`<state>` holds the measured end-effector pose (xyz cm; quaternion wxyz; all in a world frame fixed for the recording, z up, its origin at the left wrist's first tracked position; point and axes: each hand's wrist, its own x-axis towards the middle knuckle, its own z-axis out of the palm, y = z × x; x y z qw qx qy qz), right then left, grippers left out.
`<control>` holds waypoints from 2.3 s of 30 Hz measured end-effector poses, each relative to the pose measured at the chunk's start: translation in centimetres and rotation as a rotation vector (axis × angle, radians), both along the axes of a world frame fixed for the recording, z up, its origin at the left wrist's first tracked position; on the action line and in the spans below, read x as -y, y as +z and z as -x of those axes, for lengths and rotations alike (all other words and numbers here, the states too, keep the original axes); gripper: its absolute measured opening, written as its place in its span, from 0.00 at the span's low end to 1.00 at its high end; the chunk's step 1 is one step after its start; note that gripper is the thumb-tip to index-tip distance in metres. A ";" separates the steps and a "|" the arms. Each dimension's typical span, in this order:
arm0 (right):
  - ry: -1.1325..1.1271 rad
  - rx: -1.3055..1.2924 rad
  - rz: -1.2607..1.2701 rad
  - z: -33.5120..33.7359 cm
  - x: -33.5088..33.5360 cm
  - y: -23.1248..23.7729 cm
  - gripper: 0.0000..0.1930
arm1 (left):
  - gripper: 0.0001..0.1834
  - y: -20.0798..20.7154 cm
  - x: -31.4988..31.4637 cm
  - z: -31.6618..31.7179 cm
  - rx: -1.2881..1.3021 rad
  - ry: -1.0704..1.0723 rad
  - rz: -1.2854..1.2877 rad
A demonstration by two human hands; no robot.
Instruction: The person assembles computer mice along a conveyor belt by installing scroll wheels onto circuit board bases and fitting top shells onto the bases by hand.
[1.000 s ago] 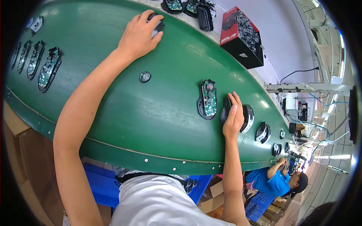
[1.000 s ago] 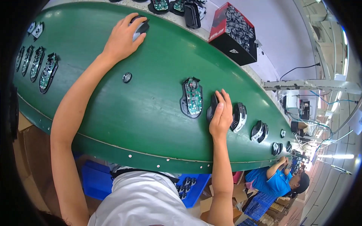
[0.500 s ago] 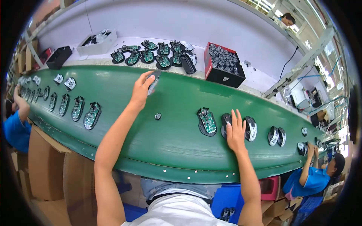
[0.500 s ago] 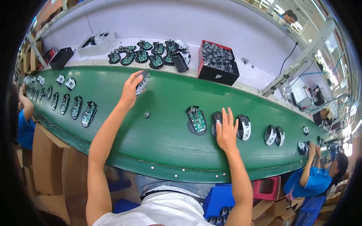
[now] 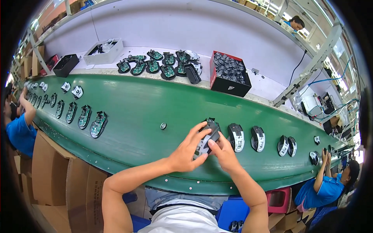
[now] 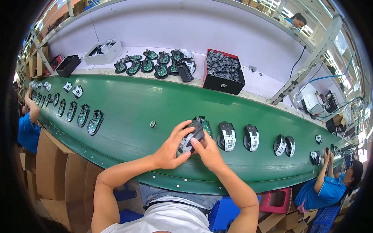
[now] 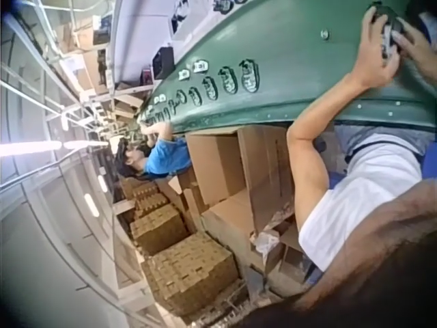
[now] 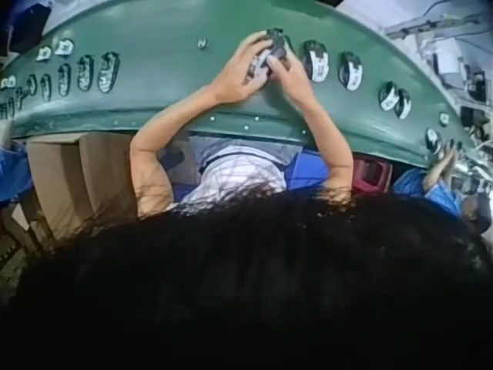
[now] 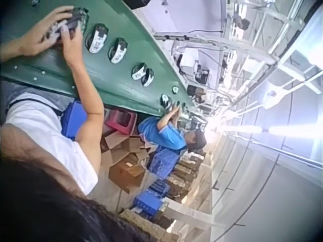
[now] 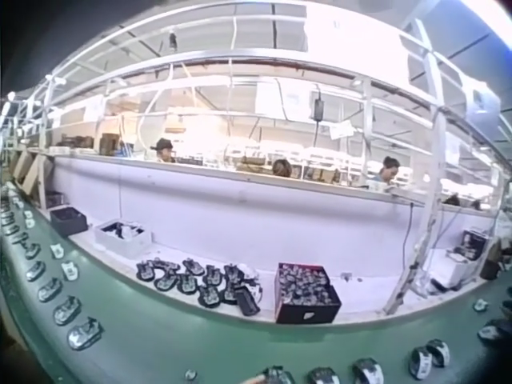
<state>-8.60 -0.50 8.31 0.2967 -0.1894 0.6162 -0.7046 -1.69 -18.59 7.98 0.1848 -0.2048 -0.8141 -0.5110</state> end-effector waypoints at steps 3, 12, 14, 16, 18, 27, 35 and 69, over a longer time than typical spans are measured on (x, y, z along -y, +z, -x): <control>0.016 0.093 0.078 1.3 -0.9 -0.2 0.27 | 0.40 -1.2 0.4 -0.4 0.142 -0.034 -0.360; -0.186 -0.341 -0.104 0.6 -1.6 -0.5 0.32 | 0.26 -2.7 0.5 0.4 0.612 -0.116 -0.890; -0.100 -0.341 -0.137 -1.1 -1.2 0.2 0.40 | 0.25 -2.6 0.6 0.1 0.613 -0.091 -0.873; -0.076 -0.920 -0.388 -1.0 -0.3 0.7 0.41 | 0.23 -3.1 0.6 -0.2 0.632 -0.218 -0.794; -0.076 -0.924 -0.372 -0.4 -0.3 0.4 0.36 | 0.19 -2.8 0.1 -0.5 0.656 -0.209 -0.857; -0.294 -1.041 -0.773 4.8 0.4 -1.0 0.30 | 0.18 -4.4 -0.9 -2.0 0.303 -0.149 -0.181; -0.227 -1.172 -0.807 4.4 0.7 -2.9 0.29 | 0.14 -4.4 -1.6 -2.2 0.146 -0.159 -0.153; -0.024 -1.171 -0.925 9.5 2.9 -2.2 0.21 | 0.08 -4.9 -0.6 -1.9 0.006 -0.018 -0.011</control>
